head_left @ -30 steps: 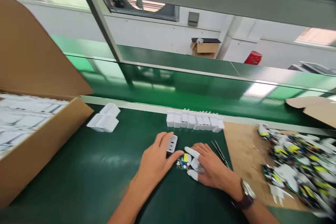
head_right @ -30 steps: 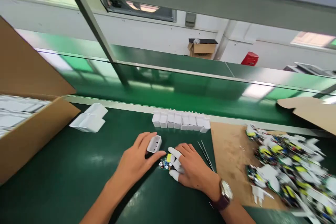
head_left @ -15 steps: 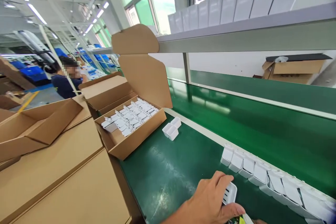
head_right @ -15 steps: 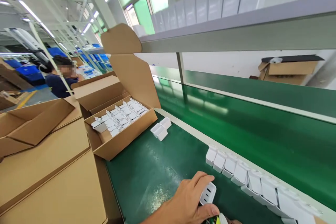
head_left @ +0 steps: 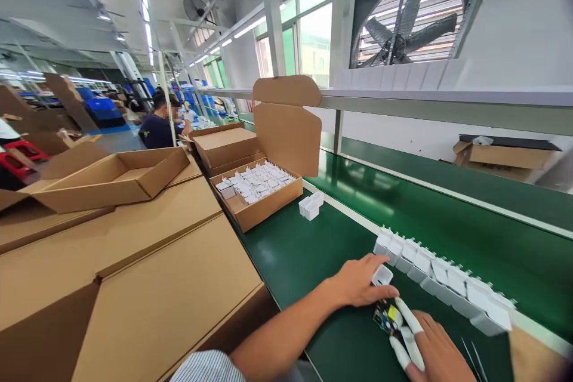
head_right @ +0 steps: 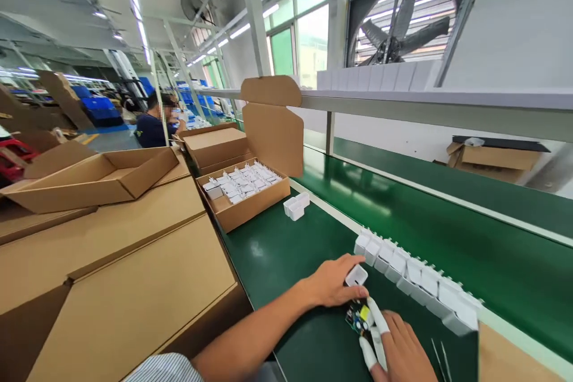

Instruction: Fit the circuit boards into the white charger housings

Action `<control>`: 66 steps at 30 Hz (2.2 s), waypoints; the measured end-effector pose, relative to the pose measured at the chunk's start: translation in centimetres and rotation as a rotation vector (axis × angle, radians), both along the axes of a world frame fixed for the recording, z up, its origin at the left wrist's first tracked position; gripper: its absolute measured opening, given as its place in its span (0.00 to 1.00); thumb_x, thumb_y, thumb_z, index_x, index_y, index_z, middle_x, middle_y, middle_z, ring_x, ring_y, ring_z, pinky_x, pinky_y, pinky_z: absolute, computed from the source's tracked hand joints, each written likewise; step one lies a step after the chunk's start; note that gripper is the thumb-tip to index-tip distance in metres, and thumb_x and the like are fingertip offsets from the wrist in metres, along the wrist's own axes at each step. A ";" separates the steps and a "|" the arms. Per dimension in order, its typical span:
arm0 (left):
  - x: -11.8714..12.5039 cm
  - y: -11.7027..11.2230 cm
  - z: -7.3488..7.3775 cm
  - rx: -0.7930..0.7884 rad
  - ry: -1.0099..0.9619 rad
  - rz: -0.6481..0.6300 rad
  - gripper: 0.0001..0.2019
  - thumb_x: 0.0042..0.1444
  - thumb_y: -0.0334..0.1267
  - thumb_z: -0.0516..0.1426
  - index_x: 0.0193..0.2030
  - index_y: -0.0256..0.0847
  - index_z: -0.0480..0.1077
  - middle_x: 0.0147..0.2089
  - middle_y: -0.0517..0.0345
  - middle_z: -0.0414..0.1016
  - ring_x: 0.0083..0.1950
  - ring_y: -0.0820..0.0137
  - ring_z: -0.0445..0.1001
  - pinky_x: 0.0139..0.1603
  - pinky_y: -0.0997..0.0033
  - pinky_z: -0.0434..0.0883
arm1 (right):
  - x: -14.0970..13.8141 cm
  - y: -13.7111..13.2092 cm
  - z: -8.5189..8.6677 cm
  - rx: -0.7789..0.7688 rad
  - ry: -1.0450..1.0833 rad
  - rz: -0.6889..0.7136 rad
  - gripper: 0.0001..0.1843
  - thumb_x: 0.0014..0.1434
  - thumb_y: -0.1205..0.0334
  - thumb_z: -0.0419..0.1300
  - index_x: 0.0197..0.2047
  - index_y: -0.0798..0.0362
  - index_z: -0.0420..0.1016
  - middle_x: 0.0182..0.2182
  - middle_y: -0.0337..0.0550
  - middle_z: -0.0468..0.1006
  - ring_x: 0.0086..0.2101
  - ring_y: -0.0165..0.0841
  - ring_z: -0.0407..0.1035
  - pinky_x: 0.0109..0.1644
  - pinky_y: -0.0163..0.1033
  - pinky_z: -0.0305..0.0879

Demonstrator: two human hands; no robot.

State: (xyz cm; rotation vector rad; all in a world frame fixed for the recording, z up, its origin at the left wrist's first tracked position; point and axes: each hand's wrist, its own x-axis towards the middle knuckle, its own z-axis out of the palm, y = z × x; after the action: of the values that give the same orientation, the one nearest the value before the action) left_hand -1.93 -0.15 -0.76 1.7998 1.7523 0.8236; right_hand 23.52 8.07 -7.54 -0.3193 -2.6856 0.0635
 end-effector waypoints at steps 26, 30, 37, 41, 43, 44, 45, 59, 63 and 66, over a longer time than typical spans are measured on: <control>-1.8 0.3 -0.9 0.117 -0.160 -0.113 0.25 0.52 0.29 0.52 0.55 0.43 0.78 0.56 0.49 0.72 0.56 0.63 0.74 0.57 0.61 0.73 | -1.2 -3.3 4.8 -0.287 0.041 -0.195 0.31 0.59 0.73 0.57 0.66 0.62 0.61 0.49 0.58 0.74 0.49 0.48 0.66 0.52 0.57 0.74; -2.4 0.1 -0.9 0.101 -0.108 -0.093 0.21 0.61 0.31 0.51 0.56 0.45 0.79 0.59 0.49 0.72 0.60 0.62 0.74 0.61 0.58 0.73 | -1.2 -3.4 5.0 -0.322 0.081 -0.218 0.33 0.58 0.74 0.56 0.67 0.61 0.60 0.51 0.59 0.72 0.50 0.48 0.65 0.52 0.57 0.74; -2.7 -0.5 -0.5 0.073 -0.007 -0.222 0.26 0.63 0.30 0.50 0.66 0.50 0.71 0.70 0.48 0.65 0.69 0.57 0.68 0.68 0.51 0.70 | -1.4 -3.4 5.1 -0.374 0.114 -0.251 0.36 0.58 0.76 0.55 0.69 0.57 0.57 0.52 0.57 0.71 0.52 0.49 0.65 0.53 0.58 0.76; -1.6 -1.0 -0.7 0.029 -0.024 -0.175 0.41 0.57 0.47 0.67 0.75 0.48 0.57 0.68 0.43 0.63 0.67 0.53 0.69 0.67 0.50 0.71 | -1.2 -3.0 4.9 -0.387 0.195 -0.255 0.42 0.59 0.74 0.55 0.75 0.54 0.47 0.54 0.57 0.71 0.54 0.49 0.66 0.54 0.59 0.76; -0.8 -1.1 -1.3 0.011 -0.021 -0.069 0.49 0.51 0.50 0.71 0.76 0.47 0.52 0.63 0.45 0.67 0.61 0.54 0.73 0.64 0.50 0.73 | -1.1 -2.8 5.0 -0.366 0.228 -0.291 0.43 0.60 0.73 0.56 0.75 0.51 0.46 0.55 0.56 0.71 0.54 0.49 0.66 0.53 0.59 0.76; -0.4 -1.1 -1.6 0.010 -0.018 -0.030 0.49 0.52 0.50 0.70 0.75 0.47 0.52 0.61 0.47 0.69 0.59 0.55 0.74 0.62 0.50 0.74 | -1.1 -2.7 5.2 -0.340 0.251 -0.319 0.42 0.61 0.73 0.56 0.75 0.50 0.47 0.55 0.56 0.71 0.54 0.49 0.67 0.53 0.58 0.76; -0.1 -1.1 -1.9 0.019 -0.019 -0.002 0.46 0.54 0.48 0.69 0.75 0.46 0.52 0.59 0.47 0.70 0.58 0.56 0.74 0.62 0.50 0.74 | -1.2 -2.8 5.4 -0.310 0.284 -0.347 0.41 0.62 0.73 0.56 0.75 0.49 0.48 0.54 0.56 0.72 0.53 0.49 0.68 0.52 0.58 0.76; 0.2 -1.7 -3.5 0.330 -0.047 -0.168 0.41 0.64 0.29 0.58 0.78 0.50 0.42 0.67 0.44 0.68 0.66 0.57 0.71 0.66 0.52 0.72 | -2.0 -4.9 7.3 -0.083 0.363 -0.155 0.40 0.65 0.73 0.57 0.76 0.53 0.48 0.58 0.59 0.74 0.55 0.49 0.70 0.56 0.59 0.76; 0.0 -1.7 -3.7 0.340 -0.046 -0.156 0.41 0.65 0.30 0.57 0.78 0.52 0.41 0.67 0.45 0.68 0.65 0.57 0.72 0.66 0.52 0.72 | -2.0 -5.0 7.4 -0.092 0.354 -0.115 0.41 0.64 0.75 0.58 0.76 0.56 0.48 0.58 0.60 0.74 0.56 0.49 0.69 0.57 0.59 0.76; 0.0 -1.7 -3.7 0.341 -0.052 -0.170 0.40 0.65 0.31 0.57 0.78 0.51 0.41 0.67 0.45 0.69 0.65 0.57 0.72 0.66 0.52 0.72 | -2.1 -4.9 7.4 -0.113 0.342 -0.118 0.41 0.64 0.74 0.57 0.77 0.55 0.47 0.57 0.60 0.74 0.55 0.49 0.69 0.56 0.59 0.76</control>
State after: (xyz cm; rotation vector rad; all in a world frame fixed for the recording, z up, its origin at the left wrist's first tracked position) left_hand -1.88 -1.86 -4.42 2.0882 1.4688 1.1388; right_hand 21.44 3.14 -0.09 -0.4570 -2.3242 0.2154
